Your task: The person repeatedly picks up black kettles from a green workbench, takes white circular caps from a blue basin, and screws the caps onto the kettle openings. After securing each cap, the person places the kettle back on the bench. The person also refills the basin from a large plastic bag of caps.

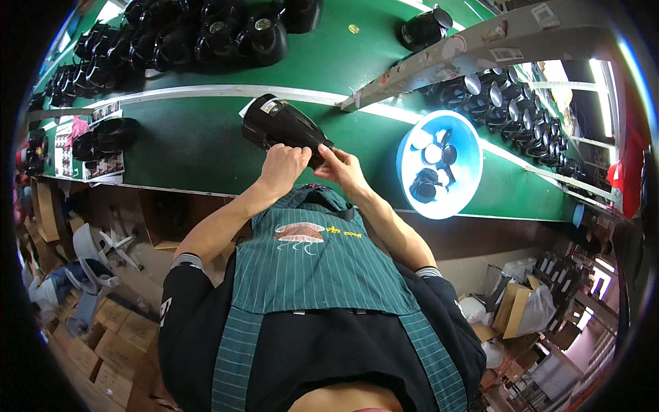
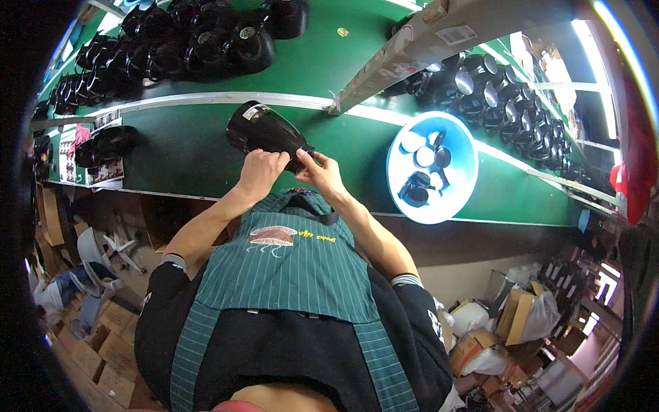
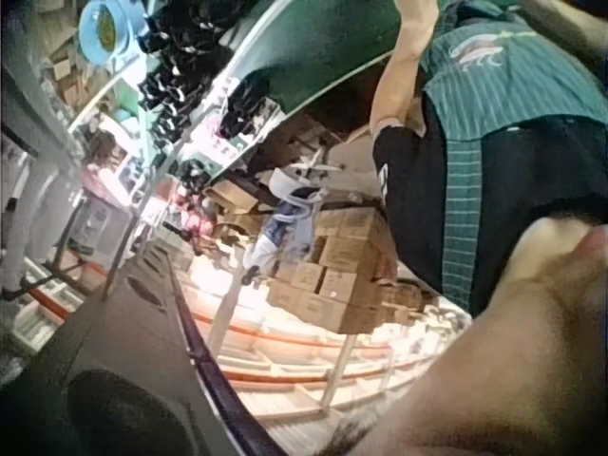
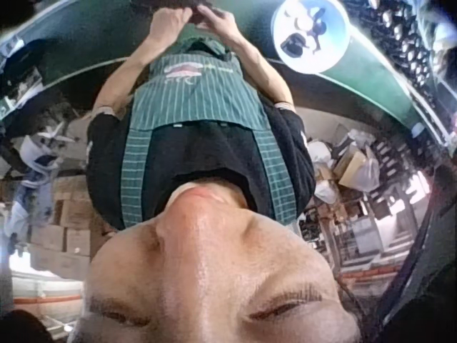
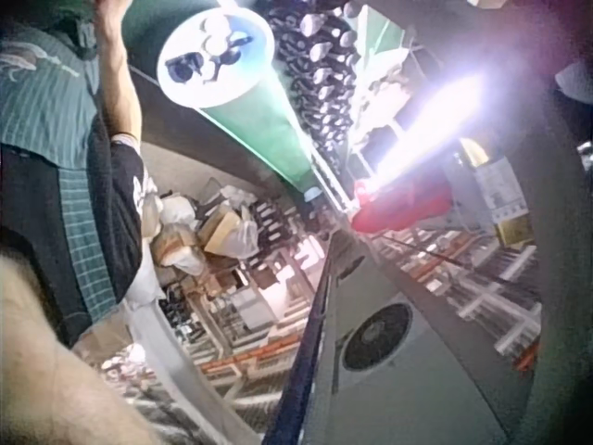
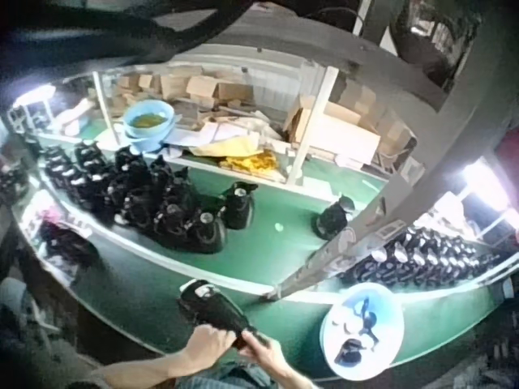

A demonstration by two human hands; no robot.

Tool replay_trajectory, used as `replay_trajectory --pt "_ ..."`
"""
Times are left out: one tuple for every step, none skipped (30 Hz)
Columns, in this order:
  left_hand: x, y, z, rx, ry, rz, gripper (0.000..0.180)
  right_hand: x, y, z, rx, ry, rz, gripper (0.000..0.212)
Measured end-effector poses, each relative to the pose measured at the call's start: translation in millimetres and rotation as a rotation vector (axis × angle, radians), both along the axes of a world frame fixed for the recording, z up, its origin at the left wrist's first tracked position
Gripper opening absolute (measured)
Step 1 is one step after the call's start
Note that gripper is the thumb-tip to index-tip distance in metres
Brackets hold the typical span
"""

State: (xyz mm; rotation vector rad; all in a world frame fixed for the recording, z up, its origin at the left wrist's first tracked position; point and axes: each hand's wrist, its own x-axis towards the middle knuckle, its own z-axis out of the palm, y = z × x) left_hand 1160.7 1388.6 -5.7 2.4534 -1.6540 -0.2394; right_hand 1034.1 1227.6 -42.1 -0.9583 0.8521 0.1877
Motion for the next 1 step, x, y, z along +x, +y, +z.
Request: replay_trajectory --pt "-1.0 1.7 -2.0 0.007 0.007 0.004 0.016 -3.9 -1.7 -12.8 0.135 0.052 -0.02 0.089"
